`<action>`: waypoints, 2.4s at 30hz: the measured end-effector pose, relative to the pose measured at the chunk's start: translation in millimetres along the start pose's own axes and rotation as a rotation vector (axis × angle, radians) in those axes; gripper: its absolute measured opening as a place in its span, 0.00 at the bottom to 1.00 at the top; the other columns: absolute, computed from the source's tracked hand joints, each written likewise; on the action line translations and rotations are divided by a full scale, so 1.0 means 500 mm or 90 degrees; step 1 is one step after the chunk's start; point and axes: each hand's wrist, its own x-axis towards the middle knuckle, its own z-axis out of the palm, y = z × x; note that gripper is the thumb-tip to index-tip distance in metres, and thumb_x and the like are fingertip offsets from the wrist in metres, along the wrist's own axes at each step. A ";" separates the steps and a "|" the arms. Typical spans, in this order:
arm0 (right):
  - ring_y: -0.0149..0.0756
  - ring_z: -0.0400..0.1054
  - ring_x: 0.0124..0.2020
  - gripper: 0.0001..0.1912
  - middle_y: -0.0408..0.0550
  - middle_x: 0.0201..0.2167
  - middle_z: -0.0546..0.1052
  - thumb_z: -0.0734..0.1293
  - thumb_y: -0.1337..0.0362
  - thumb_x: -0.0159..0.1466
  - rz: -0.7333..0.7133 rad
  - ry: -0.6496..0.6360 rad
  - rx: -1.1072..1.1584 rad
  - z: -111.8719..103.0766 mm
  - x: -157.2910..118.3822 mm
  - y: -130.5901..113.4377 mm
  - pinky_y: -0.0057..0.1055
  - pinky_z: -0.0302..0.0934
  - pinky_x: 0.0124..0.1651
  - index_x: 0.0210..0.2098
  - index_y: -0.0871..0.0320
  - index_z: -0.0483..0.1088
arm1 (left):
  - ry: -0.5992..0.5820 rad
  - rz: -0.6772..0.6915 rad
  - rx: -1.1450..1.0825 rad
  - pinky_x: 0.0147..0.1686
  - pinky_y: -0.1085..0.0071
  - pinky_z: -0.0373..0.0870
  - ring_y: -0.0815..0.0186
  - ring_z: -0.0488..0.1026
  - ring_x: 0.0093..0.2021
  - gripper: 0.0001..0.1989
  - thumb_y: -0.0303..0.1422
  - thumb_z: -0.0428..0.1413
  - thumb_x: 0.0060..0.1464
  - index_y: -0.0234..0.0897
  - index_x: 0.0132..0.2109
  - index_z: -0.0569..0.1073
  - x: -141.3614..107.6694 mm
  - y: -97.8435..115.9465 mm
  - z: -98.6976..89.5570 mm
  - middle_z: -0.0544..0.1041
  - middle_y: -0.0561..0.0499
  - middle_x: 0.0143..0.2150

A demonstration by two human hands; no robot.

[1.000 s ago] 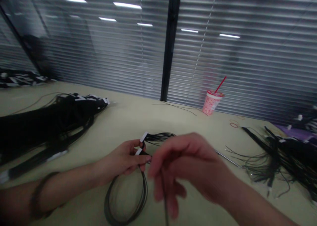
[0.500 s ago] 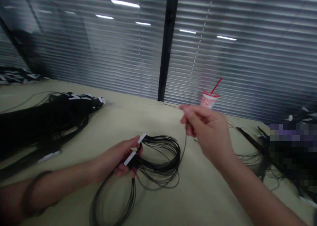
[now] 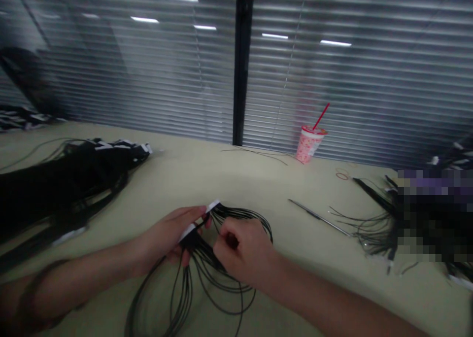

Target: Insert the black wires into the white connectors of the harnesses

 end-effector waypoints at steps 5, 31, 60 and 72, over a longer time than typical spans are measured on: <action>0.21 0.50 0.16 0.05 0.35 0.14 0.58 0.59 0.73 0.50 0.005 -0.001 0.004 0.001 0.003 -0.001 0.20 0.44 0.20 0.20 0.60 0.60 | -0.001 -0.001 0.006 0.09 0.85 0.46 0.75 0.64 0.12 0.18 0.49 0.44 0.52 0.38 0.34 0.66 0.002 -0.001 -0.002 0.65 0.58 0.16; 0.23 0.54 0.18 0.05 0.37 0.15 0.59 0.59 0.74 0.47 -0.043 0.053 -0.036 0.005 0.003 -0.001 0.22 0.47 0.22 0.18 0.60 0.59 | 0.025 0.273 0.177 0.21 0.78 0.56 0.71 0.61 0.21 0.09 0.40 0.42 0.57 0.40 0.37 0.60 -0.002 -0.002 -0.004 0.67 0.57 0.22; 0.22 0.53 0.18 0.06 0.36 0.15 0.60 0.60 0.74 0.47 -0.069 0.027 -0.058 0.012 -0.003 0.004 0.21 0.47 0.23 0.19 0.59 0.58 | 0.034 0.270 0.204 0.19 0.79 0.53 0.74 0.57 0.19 0.09 0.37 0.41 0.58 0.38 0.32 0.58 0.009 -0.012 -0.007 0.65 0.59 0.22; 0.21 0.53 0.18 0.06 0.36 0.14 0.59 0.61 0.73 0.47 -0.055 0.047 -0.049 0.015 -0.004 0.006 0.21 0.46 0.22 0.19 0.60 0.58 | 0.059 0.258 0.216 0.18 0.79 0.54 0.74 0.59 0.20 0.12 0.39 0.41 0.59 0.37 0.33 0.61 0.011 -0.010 -0.006 0.65 0.58 0.23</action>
